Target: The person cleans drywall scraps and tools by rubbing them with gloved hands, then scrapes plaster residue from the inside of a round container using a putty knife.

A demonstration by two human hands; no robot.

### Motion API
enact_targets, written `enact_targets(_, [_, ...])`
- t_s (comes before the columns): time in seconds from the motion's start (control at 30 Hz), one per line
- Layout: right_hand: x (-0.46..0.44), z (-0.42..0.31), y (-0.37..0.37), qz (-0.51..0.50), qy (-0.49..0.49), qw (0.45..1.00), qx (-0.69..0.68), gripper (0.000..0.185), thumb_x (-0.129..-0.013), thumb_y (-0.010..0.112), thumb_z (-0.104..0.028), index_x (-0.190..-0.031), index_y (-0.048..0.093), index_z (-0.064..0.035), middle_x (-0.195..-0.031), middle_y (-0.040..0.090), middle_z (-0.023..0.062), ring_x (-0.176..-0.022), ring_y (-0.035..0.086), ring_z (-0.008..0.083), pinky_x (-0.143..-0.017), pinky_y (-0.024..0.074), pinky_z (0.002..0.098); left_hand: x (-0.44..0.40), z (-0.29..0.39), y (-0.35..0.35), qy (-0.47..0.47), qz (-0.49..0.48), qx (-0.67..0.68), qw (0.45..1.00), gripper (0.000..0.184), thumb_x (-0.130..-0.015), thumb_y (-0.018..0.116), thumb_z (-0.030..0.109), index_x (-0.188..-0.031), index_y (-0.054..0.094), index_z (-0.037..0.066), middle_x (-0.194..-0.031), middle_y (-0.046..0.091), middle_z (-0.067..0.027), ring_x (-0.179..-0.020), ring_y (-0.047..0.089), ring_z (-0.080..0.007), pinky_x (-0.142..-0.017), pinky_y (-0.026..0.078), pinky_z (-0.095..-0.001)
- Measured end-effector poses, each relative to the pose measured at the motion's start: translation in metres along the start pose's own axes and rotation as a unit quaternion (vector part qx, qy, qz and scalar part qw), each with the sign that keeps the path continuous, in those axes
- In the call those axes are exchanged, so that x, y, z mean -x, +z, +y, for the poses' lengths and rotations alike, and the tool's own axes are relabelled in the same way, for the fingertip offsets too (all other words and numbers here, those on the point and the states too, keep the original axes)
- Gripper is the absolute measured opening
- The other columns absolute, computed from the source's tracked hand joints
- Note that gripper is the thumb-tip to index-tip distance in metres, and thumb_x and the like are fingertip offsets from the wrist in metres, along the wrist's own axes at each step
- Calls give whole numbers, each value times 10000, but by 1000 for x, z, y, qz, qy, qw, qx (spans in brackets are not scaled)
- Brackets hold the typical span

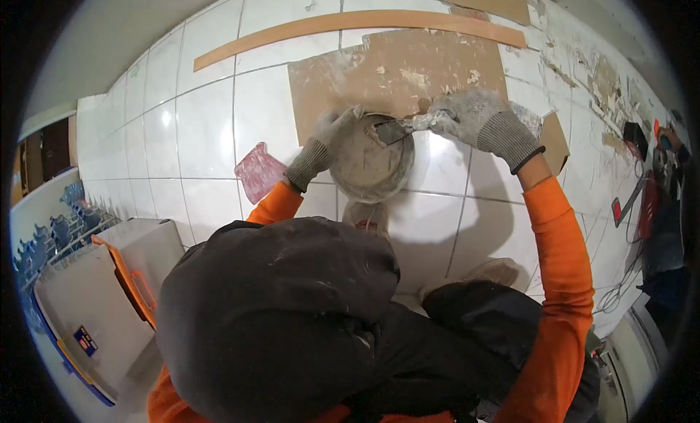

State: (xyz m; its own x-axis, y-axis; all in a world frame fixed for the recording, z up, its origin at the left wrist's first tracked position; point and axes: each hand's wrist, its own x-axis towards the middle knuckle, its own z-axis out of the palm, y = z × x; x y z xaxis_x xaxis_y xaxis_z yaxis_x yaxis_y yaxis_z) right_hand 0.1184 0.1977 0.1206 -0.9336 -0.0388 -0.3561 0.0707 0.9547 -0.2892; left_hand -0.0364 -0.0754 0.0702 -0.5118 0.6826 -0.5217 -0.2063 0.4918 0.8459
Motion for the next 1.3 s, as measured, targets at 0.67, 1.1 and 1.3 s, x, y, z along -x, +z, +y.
enact_targets(0.67, [13, -22, 11, -33, -39, 999, 12, 450, -987, 500, -518, -1215, 637, -155, -1150, 669, 83, -1114, 629, 262, -986, 469, 421, -5, 15, 14, 9, -60, -42, 997, 462, -986, 625, 386, -1205, 688, -16, -1082, 720, -101, -949, 652, -133, -830, 544, -293])
enact_targets(1.1, [42, -13, 24, -51, 36, 995, -76, 488, -996, 486, -509, -1325, 593, -165, -1198, 675, 121, -1143, 631, 288, -1001, 487, 422, -7, -2, 13, -44, -10, 16, 999, 480, -963, 664, 401, -1163, 700, -34, -1013, 721, -92, -887, 662, -141, -758, 550, -284])
enact_targets(1.3, [46, -22, 51, 1, -3, 994, -105, 461, -969, 532, -486, -1265, 625, -146, -1132, 686, 132, -1098, 638, 308, -972, 490, 430, 0, 12, 15, -35, 9, -41, 998, 512, -965, 634, 437, -1172, 702, -27, -972, 734, -109, -846, 681, -156, -744, 557, -299])
